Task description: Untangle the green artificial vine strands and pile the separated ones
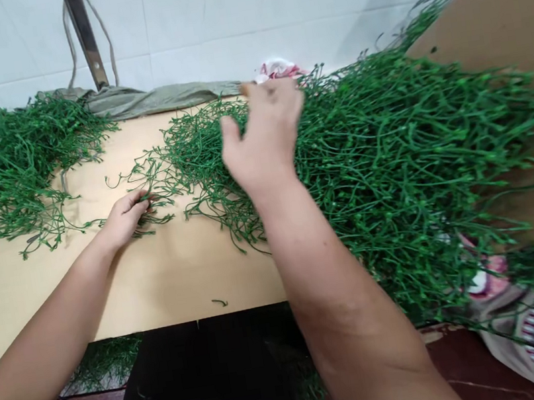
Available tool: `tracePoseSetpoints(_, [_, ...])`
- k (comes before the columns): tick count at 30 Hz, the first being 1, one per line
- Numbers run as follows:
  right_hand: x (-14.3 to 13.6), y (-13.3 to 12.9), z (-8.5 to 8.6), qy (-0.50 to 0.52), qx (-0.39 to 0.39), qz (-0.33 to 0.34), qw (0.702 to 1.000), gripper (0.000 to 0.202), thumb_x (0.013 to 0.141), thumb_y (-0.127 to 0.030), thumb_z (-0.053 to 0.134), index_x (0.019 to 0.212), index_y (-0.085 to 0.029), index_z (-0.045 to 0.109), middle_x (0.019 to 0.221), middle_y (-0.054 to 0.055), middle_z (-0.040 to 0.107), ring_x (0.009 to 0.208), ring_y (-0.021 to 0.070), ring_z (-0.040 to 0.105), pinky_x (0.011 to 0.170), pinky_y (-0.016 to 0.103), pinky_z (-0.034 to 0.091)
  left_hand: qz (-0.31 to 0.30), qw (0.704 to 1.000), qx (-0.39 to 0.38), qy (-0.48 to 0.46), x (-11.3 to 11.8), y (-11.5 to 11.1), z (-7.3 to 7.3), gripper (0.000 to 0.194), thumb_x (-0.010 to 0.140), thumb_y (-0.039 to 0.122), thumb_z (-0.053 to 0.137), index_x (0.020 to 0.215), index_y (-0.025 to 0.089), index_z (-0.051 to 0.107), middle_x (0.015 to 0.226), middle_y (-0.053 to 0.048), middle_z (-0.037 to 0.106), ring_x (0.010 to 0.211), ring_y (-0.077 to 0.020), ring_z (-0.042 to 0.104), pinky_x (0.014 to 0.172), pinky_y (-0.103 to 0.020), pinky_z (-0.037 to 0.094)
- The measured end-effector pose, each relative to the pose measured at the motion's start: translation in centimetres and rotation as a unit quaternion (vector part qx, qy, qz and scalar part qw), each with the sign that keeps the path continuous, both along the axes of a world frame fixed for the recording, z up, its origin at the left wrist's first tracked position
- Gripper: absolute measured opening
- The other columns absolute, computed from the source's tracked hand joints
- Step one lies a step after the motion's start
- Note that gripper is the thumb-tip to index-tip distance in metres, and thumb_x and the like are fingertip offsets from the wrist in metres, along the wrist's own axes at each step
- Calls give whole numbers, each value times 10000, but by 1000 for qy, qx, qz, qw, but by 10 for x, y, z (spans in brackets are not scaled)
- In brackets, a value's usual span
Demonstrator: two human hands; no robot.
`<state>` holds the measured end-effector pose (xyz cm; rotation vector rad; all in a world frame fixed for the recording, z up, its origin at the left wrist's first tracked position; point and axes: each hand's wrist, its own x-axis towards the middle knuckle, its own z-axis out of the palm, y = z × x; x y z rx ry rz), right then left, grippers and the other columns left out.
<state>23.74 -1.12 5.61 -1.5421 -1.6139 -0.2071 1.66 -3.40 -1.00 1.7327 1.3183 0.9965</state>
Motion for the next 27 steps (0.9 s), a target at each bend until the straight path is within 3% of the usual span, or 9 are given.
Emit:
tracePoseSetpoints(3, [-42, -1, -15, -51, -14, 187, 981, 312, 834, -345, 500, 1066, -164, 606, 1067, 138, 543, 1041, 288, 448, 920, 487, 346, -5, 999, -46, -25, 2, -2, 5, 283, 762, 150, 448, 987, 102, 612, 893, -39, 654, 738, -104, 577, 750, -233, 454])
tracePoseSetpoints(7, [-80, 0, -41, -93, -74, 302, 946, 228, 826, -288, 494, 929, -157, 649, 1016, 124, 576, 998, 264, 466, 905, 453, 350, -8, 1000, -6, -15, 1, -4, 5, 235, 746, 133, 467, 902, 85, 636, 831, -42, 655, 778, -124, 581, 787, -248, 449])
tracePoseSetpoints(12, [-66, 4, -59, -83, -126, 317, 936, 212, 815, -323, 511, 800, -165, 652, 870, 97, 570, 907, 234, 480, 873, 435, 358, 43, 999, 7, -20, 0, -2, -1, 261, 752, 132, 449, 909, 128, 657, 830, -24, 669, 774, -117, 593, 755, -229, 452])
tracePoseSetpoints(19, [-57, 1, -58, -20, -60, 274, 960, 180, 821, -297, 498, 763, -190, 630, 935, 100, 544, 972, 252, 467, 900, 461, 351, 145, 985, 37, 83, -5, -1, 3, 182, 757, 257, 508, 801, 139, 639, 704, -13, 606, 657, -105, 499, 643, -220, 406])
tracePoseSetpoints(24, [-56, 1, -54, 85, -108, 312, 940, 273, 876, -333, 409, 742, -199, 605, 823, 71, 563, 864, 193, 523, 780, 364, 436, 137, 983, 19, 117, -8, -4, 5, 205, 766, 326, 503, 726, 151, 601, 635, 3, 553, 609, -101, 447, 584, -222, 355])
tracePoseSetpoints(27, [-59, -1, -55, 121, -122, 328, 929, 230, 845, -362, 468, 830, -195, 626, 858, 72, 580, 831, 179, 531, 716, 329, 451, 118, 985, 18, 126, -9, -5, 5, 241, 776, 358, 489, 669, 159, 572, 584, 8, 506, 593, -105, 426, 563, -227, 332])
